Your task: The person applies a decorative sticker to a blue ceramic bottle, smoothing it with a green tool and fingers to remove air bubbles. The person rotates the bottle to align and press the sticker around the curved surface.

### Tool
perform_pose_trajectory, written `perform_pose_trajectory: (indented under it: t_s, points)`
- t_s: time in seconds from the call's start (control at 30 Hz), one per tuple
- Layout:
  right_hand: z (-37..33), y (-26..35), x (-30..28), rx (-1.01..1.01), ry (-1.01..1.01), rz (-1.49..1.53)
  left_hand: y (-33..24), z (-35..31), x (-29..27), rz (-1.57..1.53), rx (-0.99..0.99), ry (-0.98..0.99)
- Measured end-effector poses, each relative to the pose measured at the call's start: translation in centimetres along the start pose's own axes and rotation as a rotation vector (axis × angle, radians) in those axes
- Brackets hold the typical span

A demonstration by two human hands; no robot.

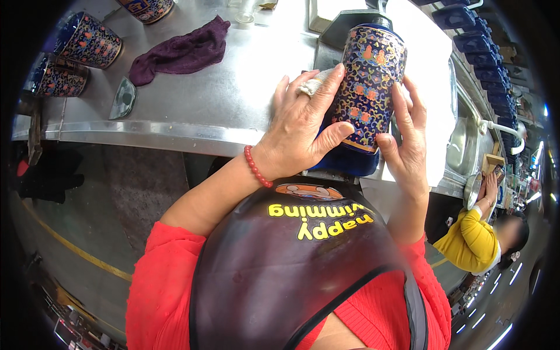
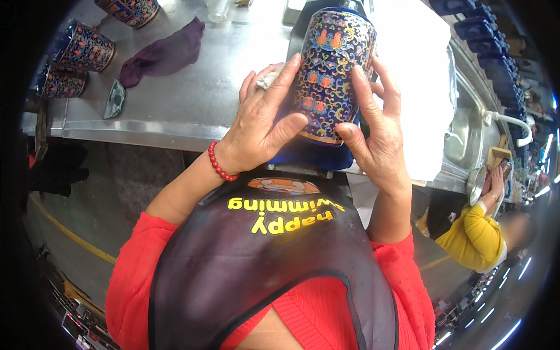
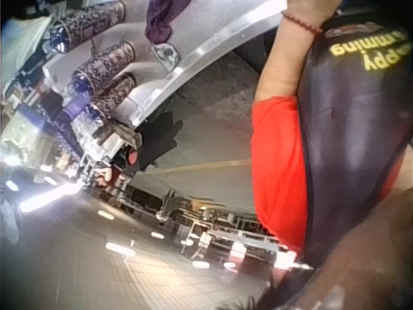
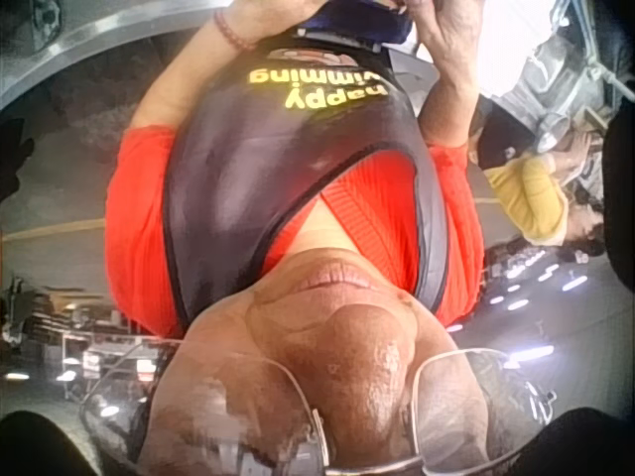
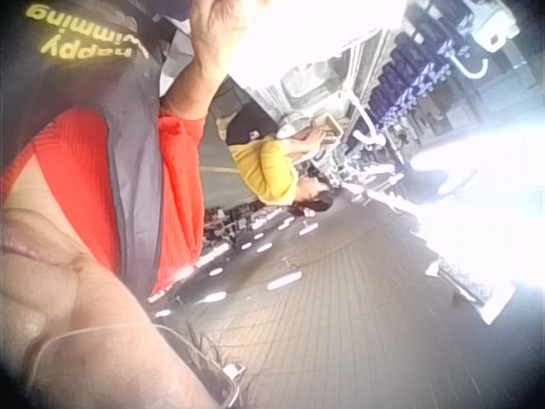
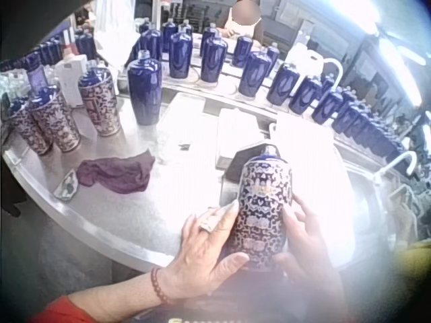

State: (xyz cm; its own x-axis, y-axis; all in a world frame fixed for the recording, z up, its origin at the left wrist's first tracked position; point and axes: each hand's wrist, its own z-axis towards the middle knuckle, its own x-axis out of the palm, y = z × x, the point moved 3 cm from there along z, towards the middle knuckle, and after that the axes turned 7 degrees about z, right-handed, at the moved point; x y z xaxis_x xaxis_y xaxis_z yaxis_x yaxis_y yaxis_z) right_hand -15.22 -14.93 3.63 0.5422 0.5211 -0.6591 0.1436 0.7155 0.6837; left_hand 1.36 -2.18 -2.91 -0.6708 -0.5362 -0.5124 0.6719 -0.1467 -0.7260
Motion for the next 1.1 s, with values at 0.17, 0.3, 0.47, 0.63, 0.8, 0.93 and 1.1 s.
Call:
perform_pose_trajectory:
  t_s: [0.17,0.3,0.47,0.63,0.8,0.93,1.1]
  points:
    - [-0.03,-0.02,0.09,0.008,-0.003,0.0,-0.05,-0.03,-0.03,0.01,0.008,0.001]
    - [-0.11,-0.06,0.02,0.018,-0.001,-0.018,0.05,-0.05,0.02,0.009,0.005,0.006]
    - [-0.16,0.1,0.0,-0.004,-0.006,-0.024,-0.02,-0.13,-0.01,0.009,0.019,0.007]
    - [-0.2,0.19,0.04,-0.011,-0.012,0.008,-0.06,-0.17,-0.02,0.016,0.005,0.023]
    - [-0.15,-0.11,-0.19,-0.028,0.005,-0.041,-0.13,-0.13,-0.12,0.025,0.008,0.034]
    - [-0.04,-0.31,-0.22,-0.033,0.021,-0.006,-0.3,0.01,-0.49,0.027,-0.009,0.072]
    - [0.0,0.3,-0.26,-0.017,0.039,-0.053,-0.61,0.21,-0.53,0.035,-0.026,0.087]
